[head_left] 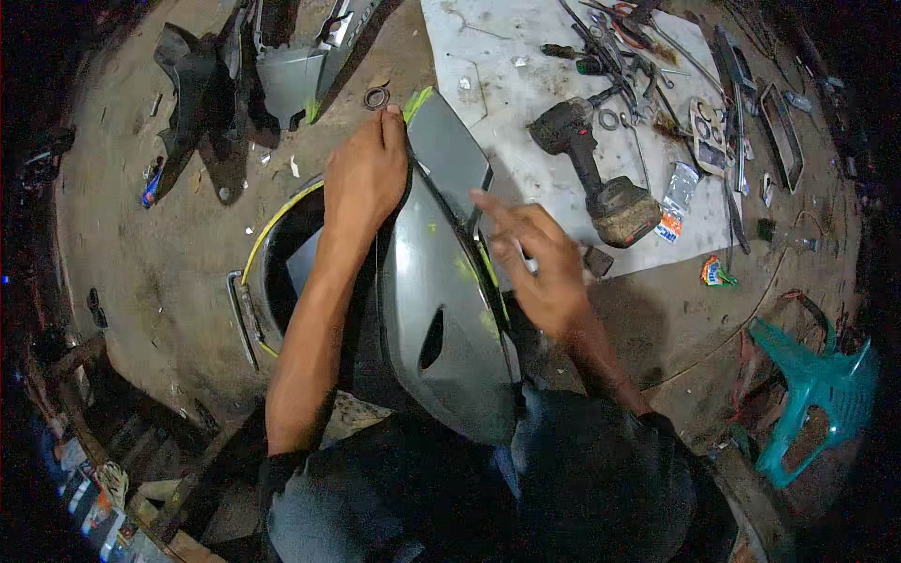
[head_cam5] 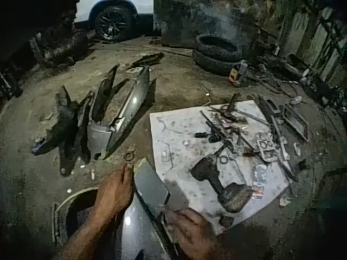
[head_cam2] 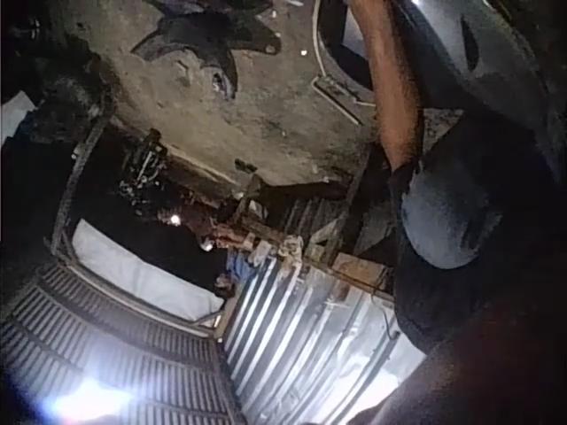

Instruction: Applying and smoothing putty to a motorcycle fairing for repair.

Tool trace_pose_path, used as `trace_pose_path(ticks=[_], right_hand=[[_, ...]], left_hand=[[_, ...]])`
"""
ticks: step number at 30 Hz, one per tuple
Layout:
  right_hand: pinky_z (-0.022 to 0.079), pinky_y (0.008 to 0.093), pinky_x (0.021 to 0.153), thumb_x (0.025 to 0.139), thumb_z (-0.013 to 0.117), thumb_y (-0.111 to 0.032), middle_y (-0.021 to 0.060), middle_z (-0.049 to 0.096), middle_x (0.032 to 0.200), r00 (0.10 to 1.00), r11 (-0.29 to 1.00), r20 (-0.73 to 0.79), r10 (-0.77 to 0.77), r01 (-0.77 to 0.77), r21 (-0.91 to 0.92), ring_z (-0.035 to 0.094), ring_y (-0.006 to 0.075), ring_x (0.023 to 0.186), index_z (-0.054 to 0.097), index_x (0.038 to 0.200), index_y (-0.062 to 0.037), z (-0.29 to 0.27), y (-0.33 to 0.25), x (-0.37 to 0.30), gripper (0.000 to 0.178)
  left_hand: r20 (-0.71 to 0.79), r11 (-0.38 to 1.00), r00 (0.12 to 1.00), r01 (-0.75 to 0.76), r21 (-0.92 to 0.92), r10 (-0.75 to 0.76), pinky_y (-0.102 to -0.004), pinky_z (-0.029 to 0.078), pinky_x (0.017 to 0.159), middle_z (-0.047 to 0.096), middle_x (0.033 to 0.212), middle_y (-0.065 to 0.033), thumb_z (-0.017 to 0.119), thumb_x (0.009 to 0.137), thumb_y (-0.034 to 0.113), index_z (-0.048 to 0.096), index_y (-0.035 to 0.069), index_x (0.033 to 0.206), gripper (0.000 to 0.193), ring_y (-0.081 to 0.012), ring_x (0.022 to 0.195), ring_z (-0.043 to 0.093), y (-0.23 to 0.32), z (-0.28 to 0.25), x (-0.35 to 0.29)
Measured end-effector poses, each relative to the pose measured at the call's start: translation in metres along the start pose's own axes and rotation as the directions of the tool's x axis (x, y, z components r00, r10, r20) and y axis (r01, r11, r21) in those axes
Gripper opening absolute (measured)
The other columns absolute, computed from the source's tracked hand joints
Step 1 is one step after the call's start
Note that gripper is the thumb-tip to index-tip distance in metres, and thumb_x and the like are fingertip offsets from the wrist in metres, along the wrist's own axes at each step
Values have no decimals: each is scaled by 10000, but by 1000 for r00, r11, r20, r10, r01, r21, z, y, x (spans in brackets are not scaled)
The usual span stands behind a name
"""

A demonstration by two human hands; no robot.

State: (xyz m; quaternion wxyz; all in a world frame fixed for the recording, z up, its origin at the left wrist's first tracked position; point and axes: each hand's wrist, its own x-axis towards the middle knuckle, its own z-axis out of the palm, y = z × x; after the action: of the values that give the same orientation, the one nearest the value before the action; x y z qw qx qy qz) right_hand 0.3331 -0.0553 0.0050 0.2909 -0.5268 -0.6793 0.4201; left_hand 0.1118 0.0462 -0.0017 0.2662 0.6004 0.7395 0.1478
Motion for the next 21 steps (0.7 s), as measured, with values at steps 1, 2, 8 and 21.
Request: trace_pose_path(ticks=[1,2,8,21], right_hand=[[524,395,851,996,679,-181,113,572,962,1000,1000,-3,-1,1,-4,582,292,878,591,1514,-251,1,-4,-1,530],[509,398,869,995,678,-184,121,534,978,999,998,54,-1,5,-70,559,297,910,578,1526,-268,1,-9,-1,547],[458,398,894,1029,584,-162,118,408,946,991,985,131,-20,42,-166,464,296,919,542,1561,-313,-2,-2,-16,555],[452,429,898,1060,523,-204,136,442,944,986,993,158,53,-36,-114,472,317,920,541,1564,-265,1,-4,-20,508]], left_hand=[[-16,1000,1000,-26,0,26,-604,469,990,674,1151,-362,348,1127,443,675,-27,1216,580,-566,1109,620,1,-1,1],[-33,999,998,-52,0,52,-626,478,962,693,1072,-363,355,1120,423,691,-18,1160,556,-564,1040,647,1,-2,2],[-22,999,999,-35,36,35,-597,472,995,680,1139,-365,352,1126,438,674,-12,1256,569,-553,1106,632,6,-3,-1],[-122,992,986,-101,80,111,-612,490,935,719,962,-338,366,1116,358,686,-1,1149,481,-553,937,680,9,2,-5]])
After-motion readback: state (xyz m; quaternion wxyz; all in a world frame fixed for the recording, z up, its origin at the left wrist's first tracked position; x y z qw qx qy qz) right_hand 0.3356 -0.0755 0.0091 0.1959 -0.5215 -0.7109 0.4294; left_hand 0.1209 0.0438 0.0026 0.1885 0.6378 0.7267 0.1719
